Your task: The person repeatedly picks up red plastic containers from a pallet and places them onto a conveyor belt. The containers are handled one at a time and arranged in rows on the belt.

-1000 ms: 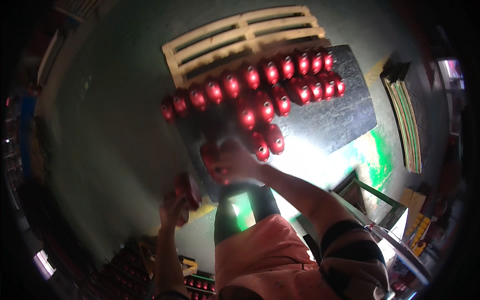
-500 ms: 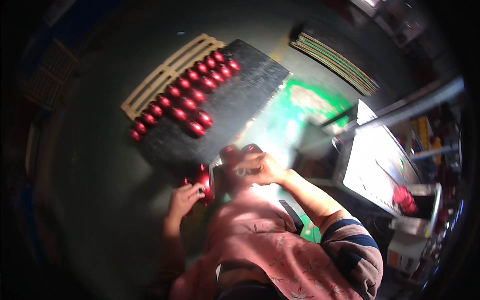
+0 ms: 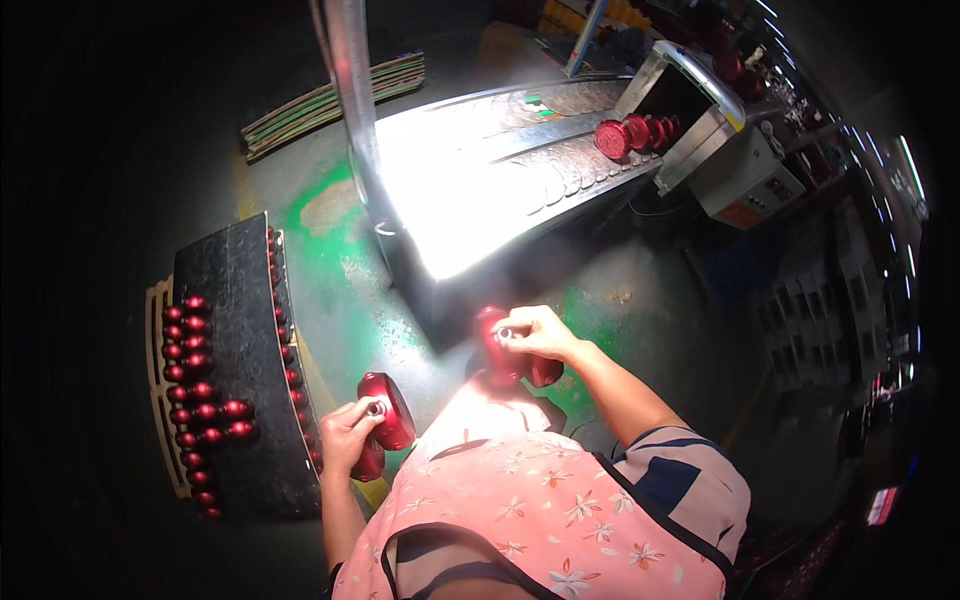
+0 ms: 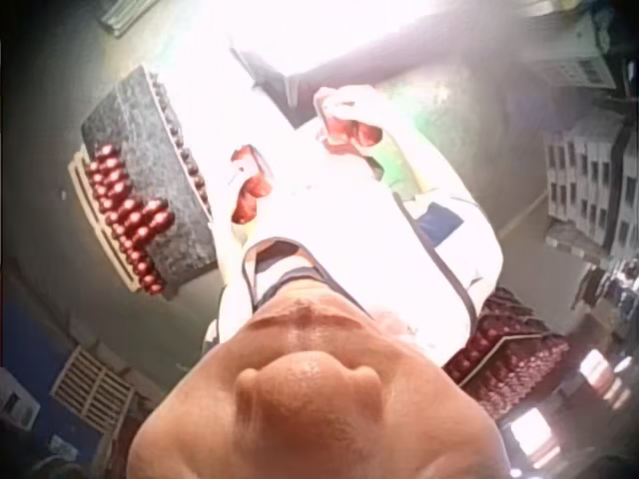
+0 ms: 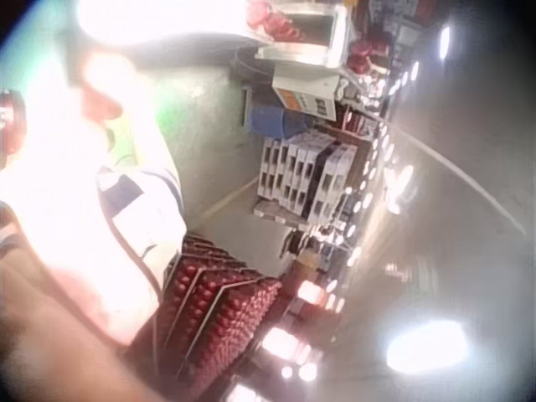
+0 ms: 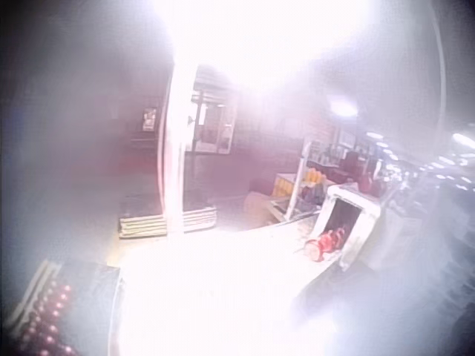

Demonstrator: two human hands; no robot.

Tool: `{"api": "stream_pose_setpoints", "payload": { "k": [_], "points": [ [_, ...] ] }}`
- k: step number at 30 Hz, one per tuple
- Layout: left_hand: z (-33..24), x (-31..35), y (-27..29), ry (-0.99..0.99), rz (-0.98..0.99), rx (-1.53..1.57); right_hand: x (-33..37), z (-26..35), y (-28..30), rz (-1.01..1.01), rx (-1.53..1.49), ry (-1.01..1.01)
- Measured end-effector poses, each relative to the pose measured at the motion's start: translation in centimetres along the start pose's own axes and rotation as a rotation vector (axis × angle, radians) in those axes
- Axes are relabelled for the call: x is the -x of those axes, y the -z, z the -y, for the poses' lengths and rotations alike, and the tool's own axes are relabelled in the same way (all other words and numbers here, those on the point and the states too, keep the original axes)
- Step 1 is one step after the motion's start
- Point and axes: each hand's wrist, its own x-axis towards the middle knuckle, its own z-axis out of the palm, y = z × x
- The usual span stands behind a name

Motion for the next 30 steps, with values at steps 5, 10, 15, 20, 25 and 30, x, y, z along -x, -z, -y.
{"api": "stream_pose_setpoints", "payload": {
  "k": [5, 10, 15, 20, 25, 30],
  "points": [
    [-3.8, -10.4, -6.3, -0.015, 0.122, 0.056, -1.0, -4.8, 9.8, -0.186, -0.134, -0.056],
    [-9.1, -23.3, -16.0, 0.031, 0.018, 0.135, -7.5, -8.3, 20.7, -0.32, -0.128, 0.133],
    [-12.9, -35.6, -25.1, 0.255, -0.027, 0.238, -17.0, -12.4, 28.7, -0.248, 0.001, 0.331],
    [-12.6, -43.7, -30.8, 0.187, -0.032, 0.078, -26.1, -17.2, 31.4, -0.157, -0.001, 0.333],
    [-13.4, -44.9, -33.1, 0.278, 0.068, -0.141, -27.8, -20.1, 32.6, 0.014, 0.044, 0.263],
    [-15.2, -43.0, -32.6, 0.062, 0.042, -0.122, -25.9, -22.0, 37.3, -0.046, -0.186, 0.121]
  ]
}}
